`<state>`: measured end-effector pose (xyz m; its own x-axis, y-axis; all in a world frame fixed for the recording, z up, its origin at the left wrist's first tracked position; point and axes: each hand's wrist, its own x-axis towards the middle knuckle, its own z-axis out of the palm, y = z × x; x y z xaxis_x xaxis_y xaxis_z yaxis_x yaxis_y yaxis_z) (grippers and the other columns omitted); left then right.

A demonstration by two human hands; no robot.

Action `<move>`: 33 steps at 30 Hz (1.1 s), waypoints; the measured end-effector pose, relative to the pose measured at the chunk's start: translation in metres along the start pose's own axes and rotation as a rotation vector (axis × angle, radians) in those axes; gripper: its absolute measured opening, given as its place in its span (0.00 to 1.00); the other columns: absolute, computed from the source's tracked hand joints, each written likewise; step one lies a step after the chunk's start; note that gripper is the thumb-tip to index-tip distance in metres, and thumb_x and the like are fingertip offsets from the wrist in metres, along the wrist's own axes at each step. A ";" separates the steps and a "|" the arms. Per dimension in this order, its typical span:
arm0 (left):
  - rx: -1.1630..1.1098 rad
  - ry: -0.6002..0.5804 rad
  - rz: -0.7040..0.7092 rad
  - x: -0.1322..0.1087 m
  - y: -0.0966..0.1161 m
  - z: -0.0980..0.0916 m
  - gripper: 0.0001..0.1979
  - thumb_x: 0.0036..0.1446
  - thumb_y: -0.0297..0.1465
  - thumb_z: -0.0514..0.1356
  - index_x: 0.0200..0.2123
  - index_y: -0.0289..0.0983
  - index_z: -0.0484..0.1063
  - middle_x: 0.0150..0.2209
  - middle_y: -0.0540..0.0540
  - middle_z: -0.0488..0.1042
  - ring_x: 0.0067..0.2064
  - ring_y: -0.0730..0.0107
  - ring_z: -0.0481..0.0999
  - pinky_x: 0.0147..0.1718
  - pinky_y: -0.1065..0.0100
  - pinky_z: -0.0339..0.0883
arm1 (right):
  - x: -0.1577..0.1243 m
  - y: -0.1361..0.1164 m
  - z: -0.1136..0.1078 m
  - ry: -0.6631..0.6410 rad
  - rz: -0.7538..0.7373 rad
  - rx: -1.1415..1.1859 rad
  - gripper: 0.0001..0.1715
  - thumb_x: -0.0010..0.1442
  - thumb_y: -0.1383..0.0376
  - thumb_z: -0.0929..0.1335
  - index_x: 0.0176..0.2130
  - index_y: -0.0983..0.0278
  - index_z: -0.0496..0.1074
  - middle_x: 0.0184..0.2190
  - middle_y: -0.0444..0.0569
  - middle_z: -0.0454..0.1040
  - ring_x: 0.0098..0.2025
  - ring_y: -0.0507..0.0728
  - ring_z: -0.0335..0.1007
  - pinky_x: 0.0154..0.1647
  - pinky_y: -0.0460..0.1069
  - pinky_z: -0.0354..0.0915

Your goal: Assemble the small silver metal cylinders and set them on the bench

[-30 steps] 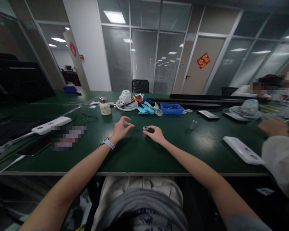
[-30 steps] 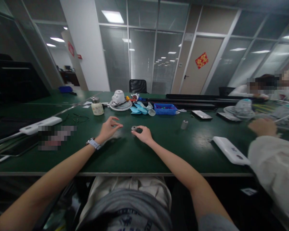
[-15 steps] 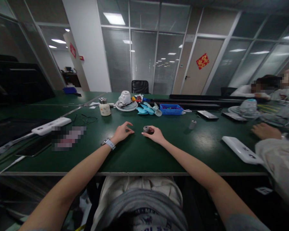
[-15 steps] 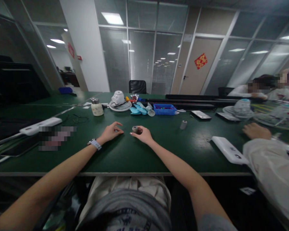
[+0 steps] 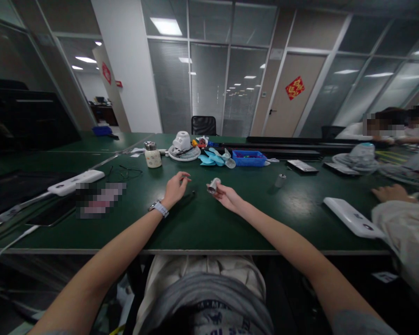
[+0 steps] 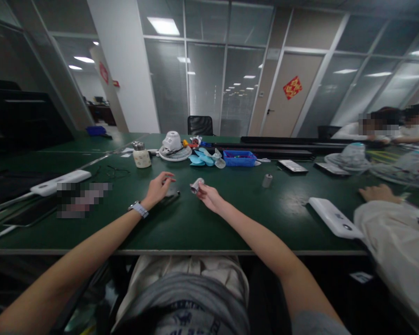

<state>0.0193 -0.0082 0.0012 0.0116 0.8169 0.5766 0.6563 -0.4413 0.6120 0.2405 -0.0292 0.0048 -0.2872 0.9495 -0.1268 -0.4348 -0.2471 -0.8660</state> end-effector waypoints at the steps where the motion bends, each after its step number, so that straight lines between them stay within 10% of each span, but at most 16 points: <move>1: 0.000 -0.004 0.000 0.000 0.000 0.000 0.13 0.60 0.31 0.50 0.43 0.37 0.71 0.36 0.46 0.80 0.38 0.66 0.77 0.39 0.66 0.66 | -0.003 -0.001 0.002 -0.002 0.022 0.024 0.10 0.66 0.64 0.62 0.43 0.64 0.72 0.44 0.50 0.78 0.38 0.51 0.76 0.46 0.46 0.69; 16: 0.032 -0.032 0.039 0.001 -0.001 -0.001 0.15 0.57 0.31 0.46 0.29 0.38 0.72 0.31 0.48 0.77 0.36 0.67 0.74 0.36 0.68 0.63 | -0.005 0.003 0.002 -0.024 -0.003 -0.101 0.14 0.54 0.66 0.73 0.41 0.65 0.71 0.50 0.52 0.74 0.37 0.51 0.76 0.32 0.43 0.68; 22: 0.015 -0.041 0.035 0.000 0.000 -0.001 0.14 0.57 0.31 0.46 0.29 0.38 0.71 0.30 0.48 0.77 0.35 0.68 0.74 0.35 0.69 0.63 | -0.009 0.005 -0.001 -0.002 -0.323 -0.428 0.31 0.36 0.65 0.79 0.41 0.64 0.72 0.43 0.50 0.77 0.44 0.56 0.74 0.48 0.52 0.69; 33: -0.006 -0.056 0.021 0.000 0.001 -0.001 0.13 0.57 0.31 0.47 0.29 0.38 0.71 0.29 0.49 0.78 0.34 0.67 0.75 0.36 0.69 0.65 | -0.020 -0.010 -0.010 -0.138 -0.912 -1.063 0.14 0.53 0.65 0.72 0.42 0.53 0.77 0.45 0.48 0.74 0.55 0.61 0.66 0.60 0.61 0.60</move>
<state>0.0195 -0.0095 0.0024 0.0670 0.8269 0.5583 0.6513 -0.4601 0.6034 0.2596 -0.0440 0.0111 -0.3648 0.6526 0.6641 0.3149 0.7577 -0.5716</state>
